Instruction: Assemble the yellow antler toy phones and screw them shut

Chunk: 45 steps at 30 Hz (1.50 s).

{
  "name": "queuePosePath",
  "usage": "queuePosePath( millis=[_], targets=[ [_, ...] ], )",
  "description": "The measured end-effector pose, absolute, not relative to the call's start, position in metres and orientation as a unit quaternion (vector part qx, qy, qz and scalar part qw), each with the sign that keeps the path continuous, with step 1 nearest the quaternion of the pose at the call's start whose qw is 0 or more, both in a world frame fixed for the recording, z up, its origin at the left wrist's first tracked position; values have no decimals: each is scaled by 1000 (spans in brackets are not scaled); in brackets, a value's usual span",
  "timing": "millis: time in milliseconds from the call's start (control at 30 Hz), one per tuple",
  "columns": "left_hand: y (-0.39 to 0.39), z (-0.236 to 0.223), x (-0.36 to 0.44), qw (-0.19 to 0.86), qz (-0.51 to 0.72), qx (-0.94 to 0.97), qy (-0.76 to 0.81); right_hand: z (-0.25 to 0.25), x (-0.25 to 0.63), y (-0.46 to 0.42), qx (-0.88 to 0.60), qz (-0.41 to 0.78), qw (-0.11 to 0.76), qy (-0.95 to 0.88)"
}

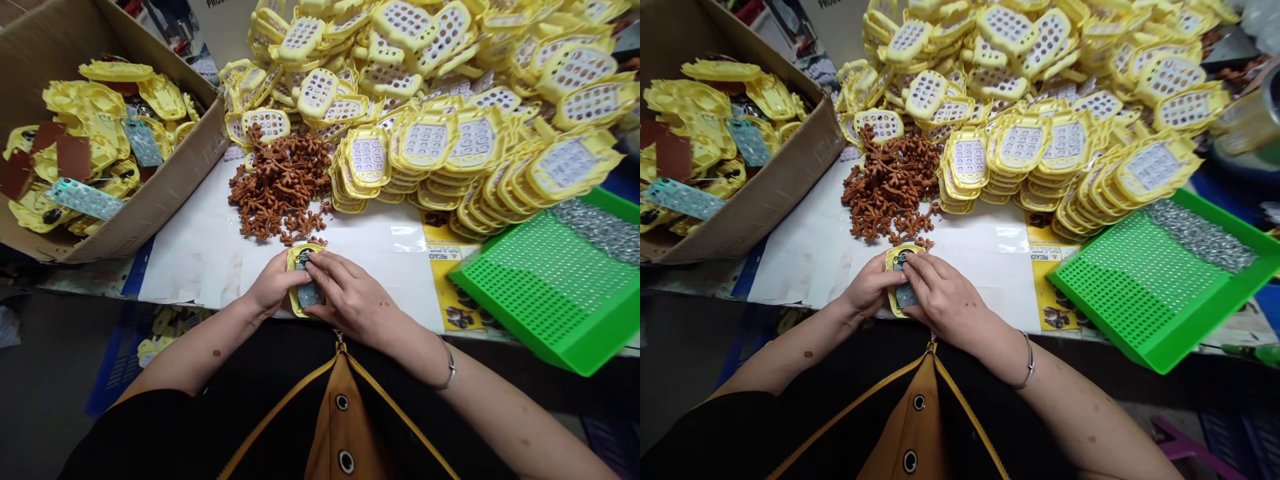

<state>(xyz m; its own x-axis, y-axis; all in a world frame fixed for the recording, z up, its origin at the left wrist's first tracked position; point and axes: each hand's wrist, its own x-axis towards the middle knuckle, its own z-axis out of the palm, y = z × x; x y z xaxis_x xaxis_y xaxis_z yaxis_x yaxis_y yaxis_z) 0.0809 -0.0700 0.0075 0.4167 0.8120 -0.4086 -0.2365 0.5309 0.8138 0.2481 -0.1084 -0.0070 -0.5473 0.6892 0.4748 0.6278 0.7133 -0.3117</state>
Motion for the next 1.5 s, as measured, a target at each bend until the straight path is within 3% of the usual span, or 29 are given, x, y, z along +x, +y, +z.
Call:
queuePosePath(
  millis=[233,433,633,1500],
  targets=[
    [-73,14,92,737,377,336,450,-3,244,-108,-384,-26,323,-864],
    [-68,9,96,769,324,308,458,-16,266,-96,-421,157,360,-818],
    [-66,5,96,786,299,308,445,-32,273,-97,-420,266,336,-800],
    [-68,3,98,763,318,312,467,-38,265,-96,-423,227,345,-807]
  ],
)
